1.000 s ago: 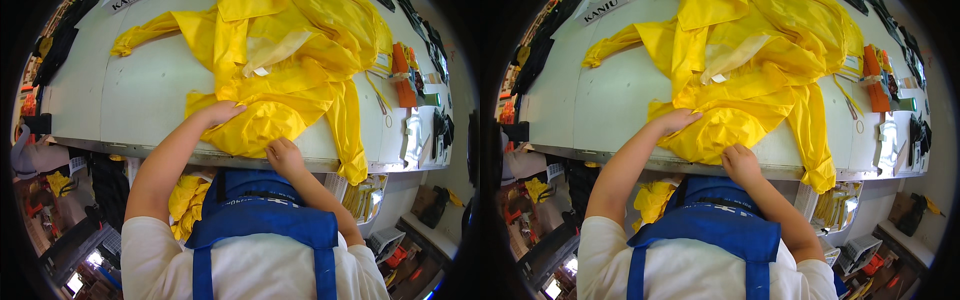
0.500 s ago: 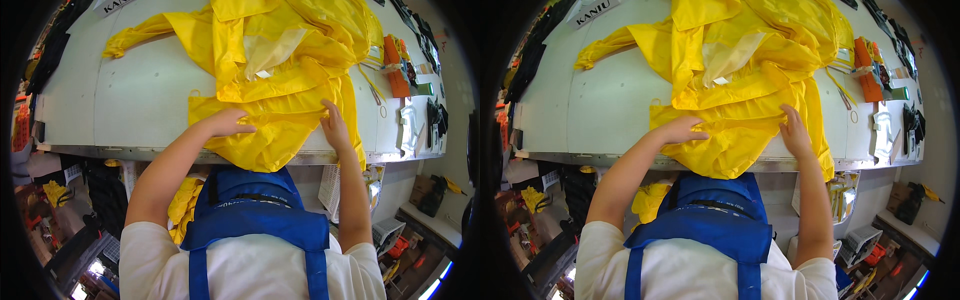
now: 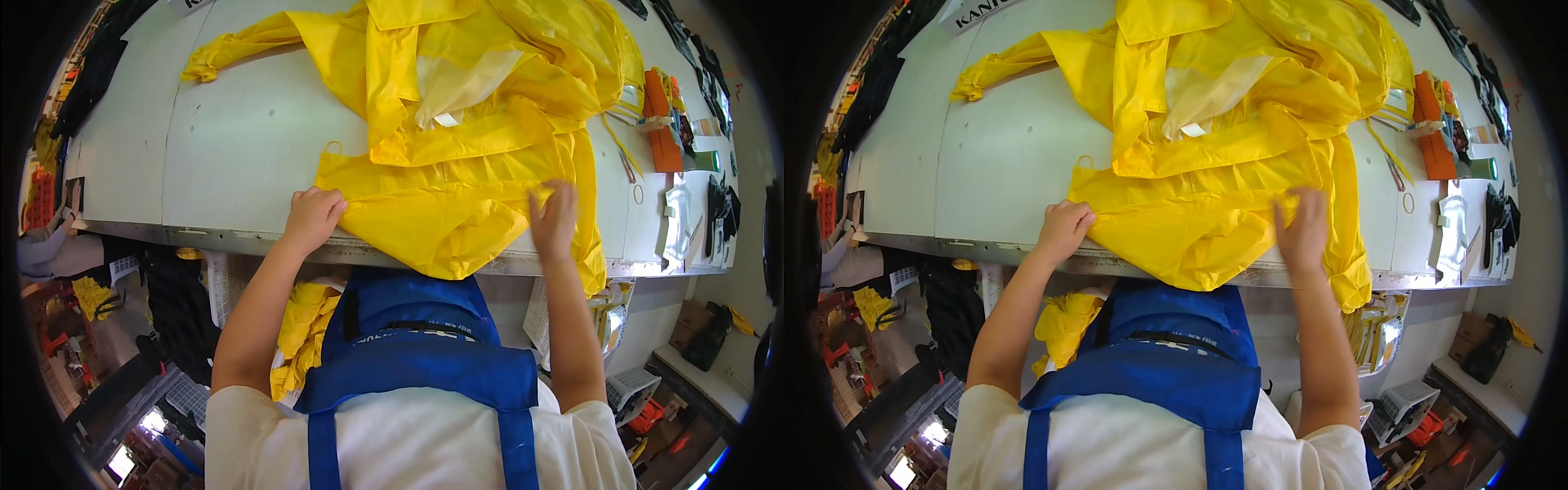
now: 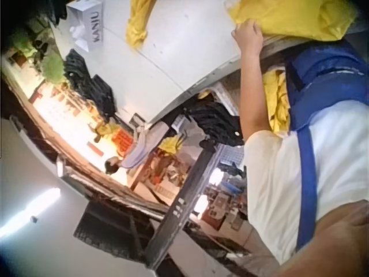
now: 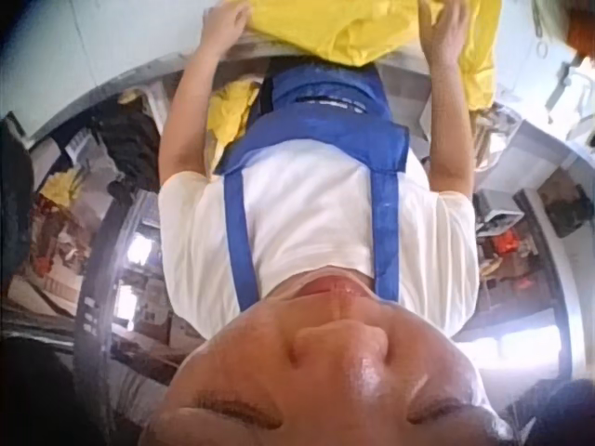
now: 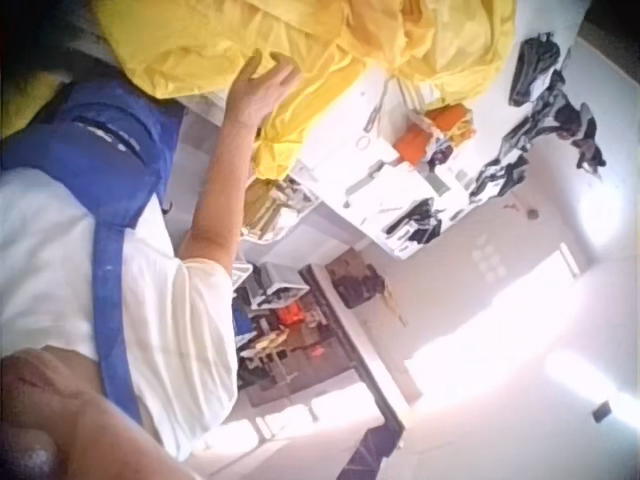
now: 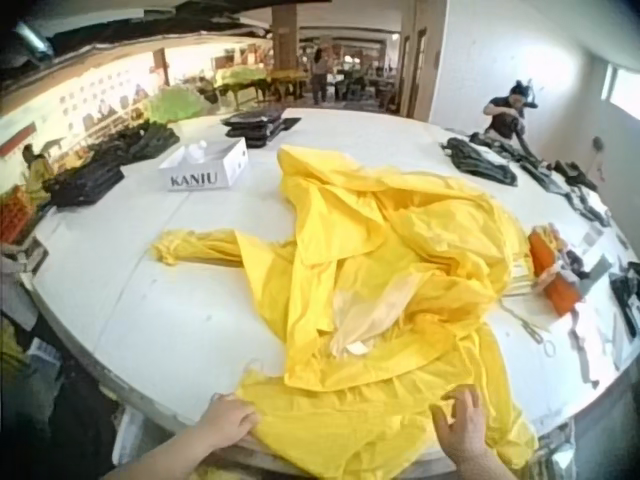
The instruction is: The person folds a large yellow raincoat on a table, aligns edges, and ties the drawstrings. They then place the folded coat into a white basket and repeat the process with another yellow raincoat.
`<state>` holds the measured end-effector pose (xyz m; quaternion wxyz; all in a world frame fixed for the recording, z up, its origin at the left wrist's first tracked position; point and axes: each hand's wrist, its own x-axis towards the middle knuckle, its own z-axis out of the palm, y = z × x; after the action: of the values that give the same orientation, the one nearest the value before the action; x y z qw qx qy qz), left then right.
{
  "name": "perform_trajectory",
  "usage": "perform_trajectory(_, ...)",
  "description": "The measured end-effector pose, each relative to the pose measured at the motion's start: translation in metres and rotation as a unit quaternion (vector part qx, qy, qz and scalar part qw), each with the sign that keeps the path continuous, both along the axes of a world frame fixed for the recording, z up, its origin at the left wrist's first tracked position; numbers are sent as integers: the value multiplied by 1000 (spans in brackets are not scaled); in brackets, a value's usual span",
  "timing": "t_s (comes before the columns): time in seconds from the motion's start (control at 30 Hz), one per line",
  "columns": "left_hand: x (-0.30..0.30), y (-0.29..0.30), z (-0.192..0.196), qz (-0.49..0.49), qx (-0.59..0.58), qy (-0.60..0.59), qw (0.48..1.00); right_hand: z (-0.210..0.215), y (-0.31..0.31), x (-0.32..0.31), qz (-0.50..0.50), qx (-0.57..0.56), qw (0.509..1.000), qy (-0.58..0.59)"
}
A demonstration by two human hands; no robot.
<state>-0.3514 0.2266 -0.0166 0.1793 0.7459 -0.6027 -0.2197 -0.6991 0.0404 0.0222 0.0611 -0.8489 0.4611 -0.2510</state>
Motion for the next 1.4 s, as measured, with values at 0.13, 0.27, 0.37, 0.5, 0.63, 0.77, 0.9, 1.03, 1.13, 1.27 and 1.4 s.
perform_trajectory(0.13, 1, -3, -7, 17, -20, 16, 1000, 11, 83, 30, 203, 158, 966, 33)
perform_trajectory(0.27, 8, -2, -11, 21, -56, -11, 998, -5, 79, 11, 293, 179, 932, 121)
perform_trajectory(0.37, 13, -2, -12, 58, -78, -45, 994, 8, 82, 3, 337, 210, 898, 189)
perform_trajectory(0.5, -18, 8, -9, 252, -163, 9, 954, 14, 75, 30, 229, 360, 903, 43)
perform_trajectory(0.63, -45, 18, -15, 458, -130, 414, 776, -23, 79, 77, 229, 178, 955, 65)
perform_trajectory(0.77, -43, 13, -6, 384, -164, 670, 614, -13, 51, 103, 245, 270, 917, 163)
perform_trajectory(0.9, -54, 6, 13, 383, -152, 522, 747, -32, -7, 136, 267, 115, 950, 110)
perform_trajectory(1.03, -83, -15, 59, 146, -97, 244, 954, -34, -64, 161, 279, 297, 912, -42)
perform_trajectory(1.13, -129, -62, 43, -20, 1, 185, 983, -35, -88, 173, 220, 500, 836, -50)
perform_trajectory(1.27, -152, -99, -4, -25, 136, 122, 983, -20, -108, 134, 92, 581, 760, -278)
perform_trajectory(1.4, -118, -101, -6, -104, 52, 30, 993, -28, -47, 38, -67, 8, 996, -65)
